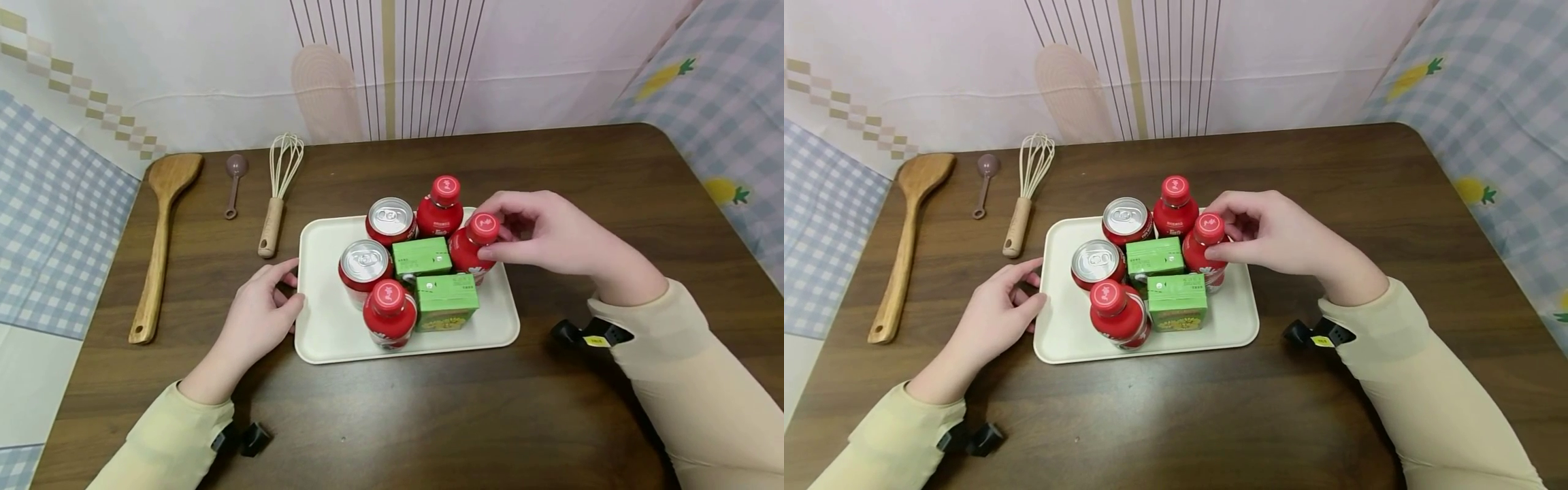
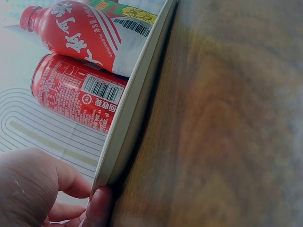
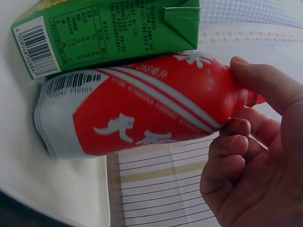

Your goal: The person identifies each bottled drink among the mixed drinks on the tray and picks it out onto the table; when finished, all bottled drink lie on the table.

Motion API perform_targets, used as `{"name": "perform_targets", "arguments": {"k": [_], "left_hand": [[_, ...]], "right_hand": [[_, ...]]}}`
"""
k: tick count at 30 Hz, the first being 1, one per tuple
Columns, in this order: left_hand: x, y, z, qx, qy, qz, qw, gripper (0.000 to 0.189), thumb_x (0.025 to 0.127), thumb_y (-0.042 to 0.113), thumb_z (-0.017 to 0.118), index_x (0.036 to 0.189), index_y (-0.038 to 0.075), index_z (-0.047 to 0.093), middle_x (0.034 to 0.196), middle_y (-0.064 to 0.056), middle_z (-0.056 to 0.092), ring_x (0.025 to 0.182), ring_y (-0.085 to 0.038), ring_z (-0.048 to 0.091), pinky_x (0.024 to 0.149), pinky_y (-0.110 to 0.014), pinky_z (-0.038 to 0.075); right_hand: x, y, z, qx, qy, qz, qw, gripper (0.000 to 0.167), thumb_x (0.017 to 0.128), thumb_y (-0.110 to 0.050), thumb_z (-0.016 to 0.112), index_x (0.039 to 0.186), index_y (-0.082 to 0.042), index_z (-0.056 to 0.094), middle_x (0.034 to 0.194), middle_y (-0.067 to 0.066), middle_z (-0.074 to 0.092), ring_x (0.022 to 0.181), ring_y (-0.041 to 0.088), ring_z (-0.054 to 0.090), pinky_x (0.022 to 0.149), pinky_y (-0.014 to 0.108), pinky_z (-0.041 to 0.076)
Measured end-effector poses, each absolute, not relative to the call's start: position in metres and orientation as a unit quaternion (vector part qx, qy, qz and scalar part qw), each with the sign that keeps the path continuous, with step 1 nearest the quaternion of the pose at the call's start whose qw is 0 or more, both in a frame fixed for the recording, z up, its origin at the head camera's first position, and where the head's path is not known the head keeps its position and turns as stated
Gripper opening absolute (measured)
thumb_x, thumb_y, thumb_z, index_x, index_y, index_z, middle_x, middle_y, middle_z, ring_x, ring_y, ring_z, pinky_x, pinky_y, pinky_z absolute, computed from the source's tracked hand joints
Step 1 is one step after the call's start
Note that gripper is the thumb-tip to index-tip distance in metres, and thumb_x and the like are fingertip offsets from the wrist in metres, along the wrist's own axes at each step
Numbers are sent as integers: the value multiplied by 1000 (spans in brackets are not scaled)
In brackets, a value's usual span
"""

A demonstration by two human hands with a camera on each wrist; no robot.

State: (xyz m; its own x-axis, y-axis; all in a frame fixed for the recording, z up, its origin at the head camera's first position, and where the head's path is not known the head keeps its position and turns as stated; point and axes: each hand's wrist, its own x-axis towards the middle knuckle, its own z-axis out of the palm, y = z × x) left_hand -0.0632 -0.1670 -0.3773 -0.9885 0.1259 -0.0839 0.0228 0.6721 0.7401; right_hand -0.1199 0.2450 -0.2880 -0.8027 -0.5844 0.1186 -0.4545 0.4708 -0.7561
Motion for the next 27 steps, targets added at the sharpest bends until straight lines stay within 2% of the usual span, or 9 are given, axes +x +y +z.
{"name": "perform_targets", "arguments": {"k": [7, 15, 21, 27], "left_hand": [[-64, -167, -379, 41, 912, 403, 66, 55, 93, 5, 60, 147, 0, 53, 113, -14, 59, 67, -18, 65, 52, -27, 60], [-64, -167, -378, 42, 911, 405, 65, 55, 92, 4, 60, 146, 0, 54, 113, -14, 59, 67, -17, 66, 52, -26, 60], [-63, -168, -377, 44, 912, 404, 61, 54, 92, 3, 59, 146, 0, 54, 112, -14, 59, 66, -16, 65, 52, -26, 60], [-64, -168, -378, 47, 913, 401, 60, 54, 92, 4, 59, 146, 0, 54, 112, -13, 59, 66, -17, 66, 53, -26, 60]], "right_hand": [[-119, 240, -289, -278, 865, -412, 73, 30, 82, -9, 86, 104, -18, 68, 84, -2, 61, 72, 18, 55, 56, 27, 49], [-115, 234, -286, -264, 874, -403, 70, 32, 82, -12, 87, 107, -18, 68, 87, -4, 63, 71, 19, 55, 57, 27, 48], [-111, 230, -283, -273, 885, -376, 29, 29, 81, -14, 89, 103, -19, 71, 82, -7, 61, 66, 16, 51, 55, 27, 44], [-109, 240, -273, -260, 894, -364, -15, 32, 79, -9, 90, 105, -18, 75, 86, -8, 64, 68, 14, 53, 57, 24, 44]]}}
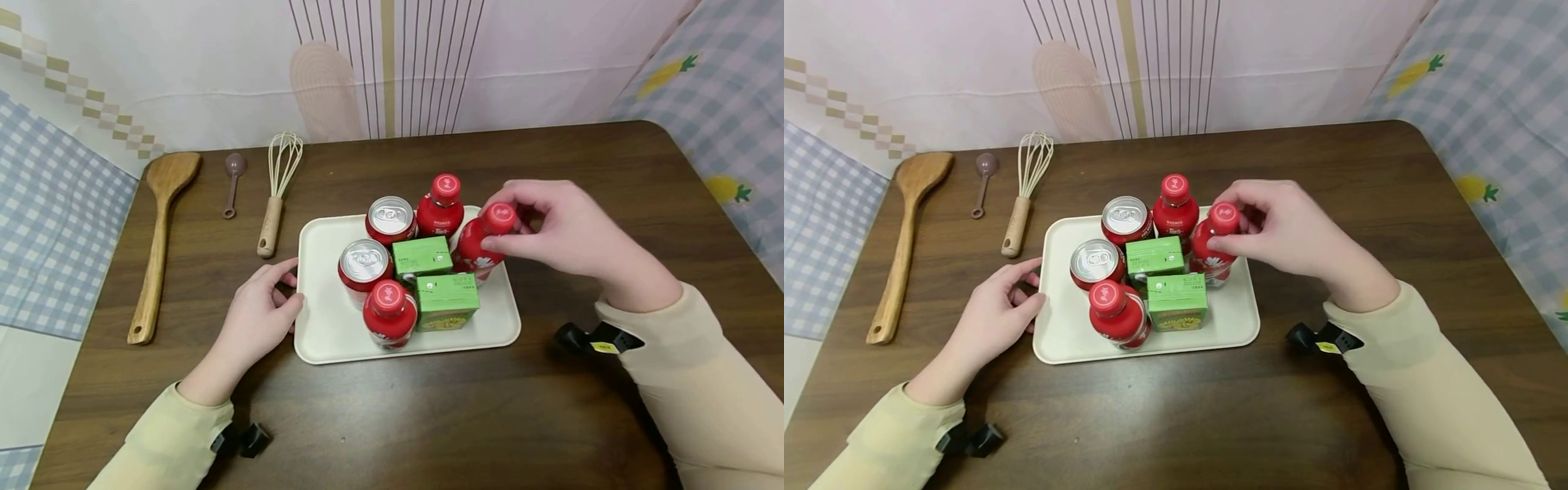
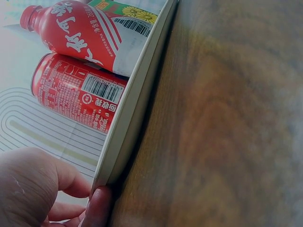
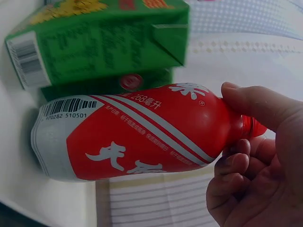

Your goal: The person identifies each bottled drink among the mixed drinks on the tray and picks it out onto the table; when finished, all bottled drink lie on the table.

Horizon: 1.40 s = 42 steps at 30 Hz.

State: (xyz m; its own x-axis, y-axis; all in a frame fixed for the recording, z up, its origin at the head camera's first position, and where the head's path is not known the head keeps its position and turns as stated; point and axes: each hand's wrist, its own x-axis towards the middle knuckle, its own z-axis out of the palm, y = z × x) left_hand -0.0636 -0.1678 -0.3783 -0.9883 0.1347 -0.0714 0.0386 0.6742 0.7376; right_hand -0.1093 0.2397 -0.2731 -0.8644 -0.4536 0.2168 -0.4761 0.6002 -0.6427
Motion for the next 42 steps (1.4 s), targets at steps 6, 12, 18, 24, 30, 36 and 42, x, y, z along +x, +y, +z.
{"name": "perform_targets", "arguments": {"k": [6, 12, 18, 24, 30, 36, 42], "left_hand": [[-65, -166, -377, 48, 913, 400, 61, 54, 92, 4, 59, 146, 1, 54, 113, -13, 59, 66, -17, 66, 53, -26, 60], [-65, -165, -378, 47, 914, 398, 61, 53, 92, 4, 60, 145, 1, 55, 112, -13, 60, 66, -14, 65, 54, -26, 59], [-63, -167, -381, 42, 913, 401, 58, 53, 92, 4, 61, 145, 1, 56, 111, -12, 59, 65, -16, 65, 52, -27, 60], [-63, -167, -380, 45, 913, 401, 53, 54, 92, 3, 60, 145, 1, 55, 111, -12, 60, 65, -17, 65, 53, -27, 60], [-64, -166, -378, 52, 912, 403, 55, 54, 92, 3, 59, 146, 1, 54, 112, -12, 59, 65, -17, 65, 51, -27, 60], [-63, -166, -378, 50, 911, 404, 65, 55, 92, 2, 58, 147, 0, 53, 113, -13, 58, 64, -17, 65, 50, -28, 59], [-62, -168, -379, 45, 908, 411, 67, 55, 92, 2, 58, 147, 1, 53, 113, -13, 58, 64, -18, 65, 49, -28, 59]], "right_hand": [[-116, 270, -256, 197, -889, 410, 56, 32, 77, 1, 88, 106, -9, 77, 91, -5, 71, 69, 10, 61, 60, 13, 52], [-137, 310, -257, 105, -889, 442, 53, 27, 82, -5, 85, 108, -7, 76, 91, -10, 73, 73, 5, 66, 65, 7, 54], [-159, 328, -274, 43, -913, 403, 32, 27, 87, -21, 84, 111, -12, 74, 89, -17, 69, 78, 7, 60, 63, 9, 50], [-167, 335, -281, 34, -912, 408, 29, 28, 88, -22, 82, 113, -12, 74, 92, -17, 68, 81, 9, 59, 64, 8, 50], [-166, 336, -282, 51, -906, 419, 31, 25, 88, -18, 82, 112, -14, 74, 93, -16, 69, 80, 7, 60, 65, 7, 50], [-166, 335, -284, 69, -904, 421, 25, 27, 90, -16, 79, 117, -11, 73, 99, -15, 69, 83, 9, 60, 68, 6, 51], [-169, 332, -285, 67, -908, 414, 22, 30, 91, -18, 79, 119, -10, 72, 100, -14, 68, 85, 10, 60, 69, 6, 51]]}}
